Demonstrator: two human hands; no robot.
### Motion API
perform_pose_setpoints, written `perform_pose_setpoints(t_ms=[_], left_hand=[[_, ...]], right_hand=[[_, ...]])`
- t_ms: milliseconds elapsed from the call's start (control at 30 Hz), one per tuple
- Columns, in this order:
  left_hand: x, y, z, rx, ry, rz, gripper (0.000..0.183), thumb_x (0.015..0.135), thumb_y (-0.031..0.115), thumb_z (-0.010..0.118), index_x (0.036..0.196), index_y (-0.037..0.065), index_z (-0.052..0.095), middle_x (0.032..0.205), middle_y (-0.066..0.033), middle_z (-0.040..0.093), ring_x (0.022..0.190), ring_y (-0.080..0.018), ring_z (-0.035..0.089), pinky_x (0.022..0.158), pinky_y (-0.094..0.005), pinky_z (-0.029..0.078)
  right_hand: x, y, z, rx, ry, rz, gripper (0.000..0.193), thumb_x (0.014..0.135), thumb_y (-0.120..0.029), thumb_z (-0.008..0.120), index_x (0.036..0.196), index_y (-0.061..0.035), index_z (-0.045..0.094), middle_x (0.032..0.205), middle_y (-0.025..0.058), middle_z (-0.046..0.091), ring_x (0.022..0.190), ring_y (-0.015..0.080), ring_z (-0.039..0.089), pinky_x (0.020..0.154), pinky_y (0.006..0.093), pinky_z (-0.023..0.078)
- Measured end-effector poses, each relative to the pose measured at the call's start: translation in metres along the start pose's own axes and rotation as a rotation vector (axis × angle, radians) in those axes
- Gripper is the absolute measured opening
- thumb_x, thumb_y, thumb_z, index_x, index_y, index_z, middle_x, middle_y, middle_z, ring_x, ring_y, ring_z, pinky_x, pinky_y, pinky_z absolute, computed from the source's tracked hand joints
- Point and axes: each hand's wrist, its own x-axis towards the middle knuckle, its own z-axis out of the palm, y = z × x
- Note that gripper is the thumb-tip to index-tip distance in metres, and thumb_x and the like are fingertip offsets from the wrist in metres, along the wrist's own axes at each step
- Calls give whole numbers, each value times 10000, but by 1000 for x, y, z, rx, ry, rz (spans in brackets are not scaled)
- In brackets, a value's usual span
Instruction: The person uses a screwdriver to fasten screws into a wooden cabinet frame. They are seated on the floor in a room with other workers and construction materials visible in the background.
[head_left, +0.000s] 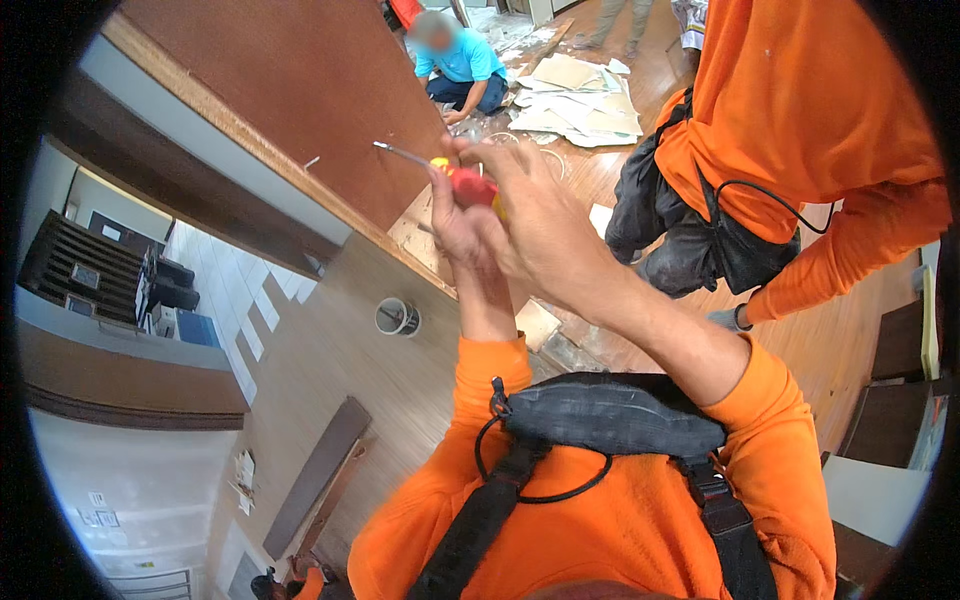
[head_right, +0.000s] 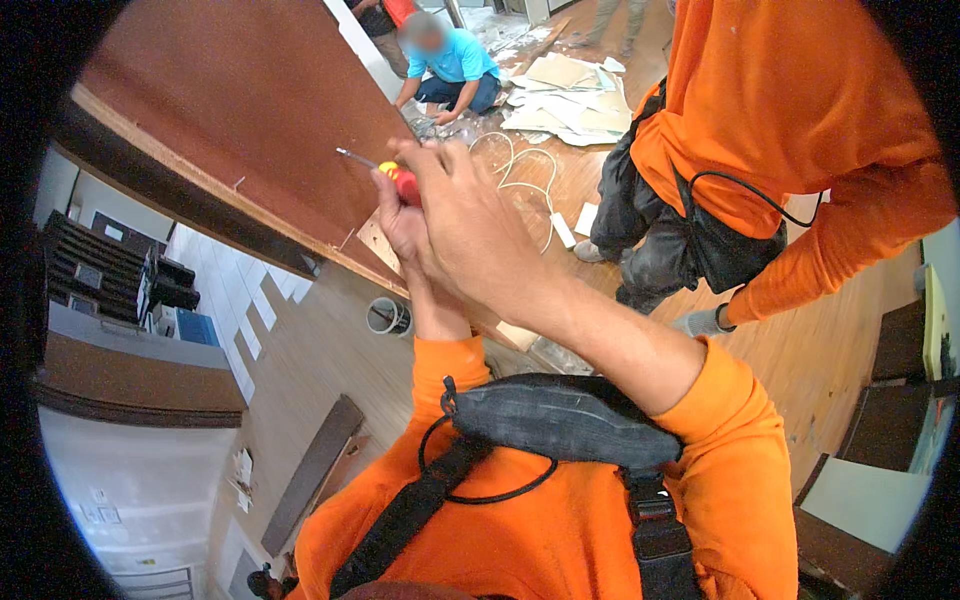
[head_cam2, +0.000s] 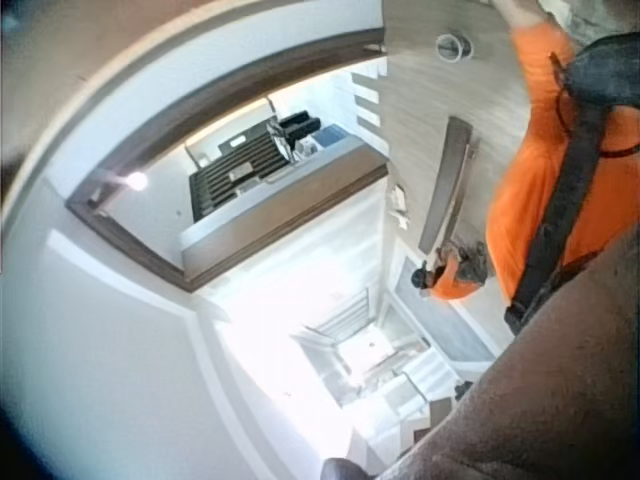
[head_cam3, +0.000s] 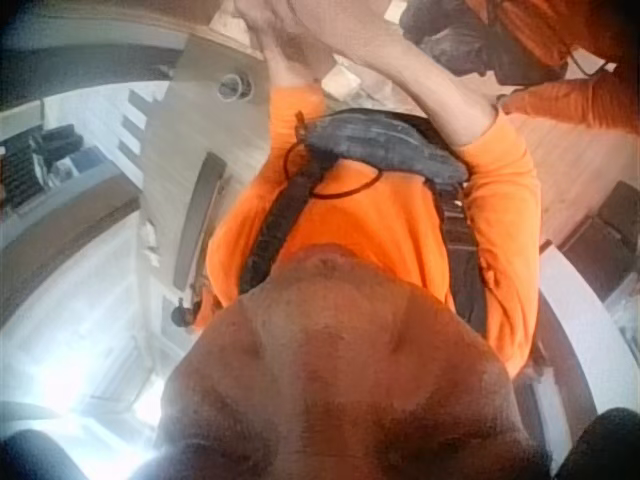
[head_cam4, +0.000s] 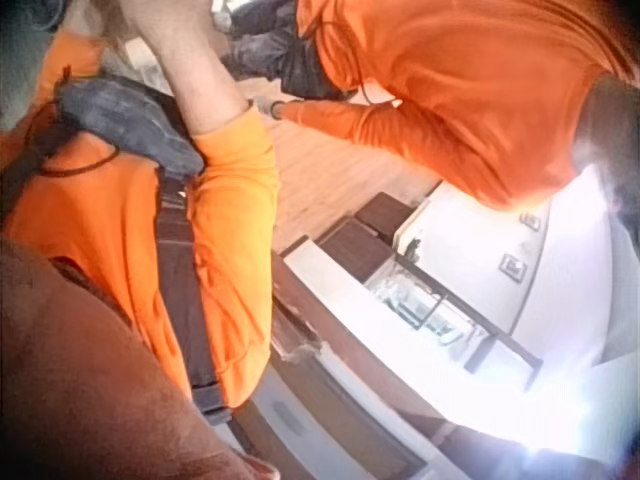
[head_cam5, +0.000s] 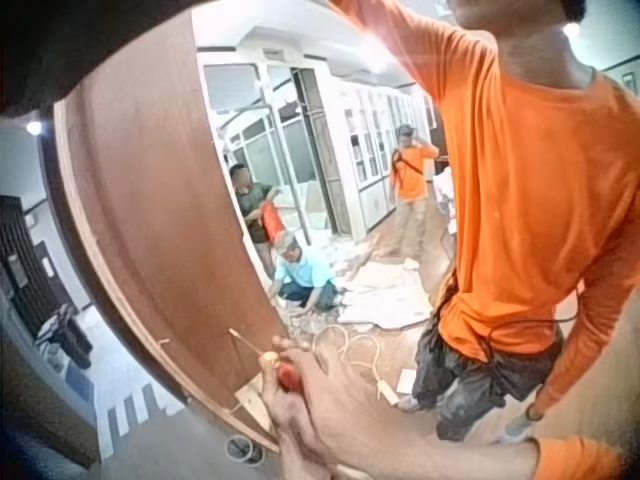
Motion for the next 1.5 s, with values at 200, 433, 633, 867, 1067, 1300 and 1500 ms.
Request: perform_pose_setpoints(t_ms=[200,433,633,867,1067,1300,1500], left_hand=[[-3,-11,-9,-89,99,4,372,920,423,537,1148,130,570,975,17,631,962,-178,570,911,-413,454],[5,-7,10,-36,31,18,457,943,469,472,1232,116,512,1105,-20,615,1035,-168,563,920,-383,454],[2,-5,-7,106,134,32,469,941,503,452,1124,82,546,1017,-70,612,978,-190,587,855,-352,484],[-6,-2,10,126,35,-199,509,917,580,427,1026,109,584,973,-99,623,867,-214,615,670,-368,533],[2,-2,3,161,56,-34,618,865,679,431,1037,100,563,998,-75,597,947,-186,583,822,-327,477],[7,3,-10,221,40,-160,611,874,665,428,1095,105,536,1003,-76,576,898,-197,590,771,-343,502],[2,-7,-8,-247,-38,-112,531,928,550,431,1192,97,516,1087,-91,573,1034,-253,568,863,-388,489]], right_hand=[[0,11,-22,901,-363,804,481,942,-425,414,1039,1,615,682,115,614,491,157,581,459,280,476],[14,19,-4,307,-195,396,431,920,-375,517,1118,7,536,674,119,607,593,208,606,558,350,486],[6,11,1,181,171,23,473,869,-397,606,1148,-20,545,742,137,637,631,229,626,570,346,496],[10,2,-13,1187,-396,853,604,922,-599,374,1060,-50,584,543,35,544,415,96,493,380,220,379],[15,-2,1,88,18,161,368,877,-264,561,1100,28,536,728,189,626,708,395,618,681,442,501],[20,18,2,356,88,62,379,905,-292,554,1180,-33,525,665,106,595,528,248,561,505,341,455],[29,4,-9,997,-395,817,385,925,-335,532,1156,-27,532,640,53,565,504,113,520,435,258,394]])
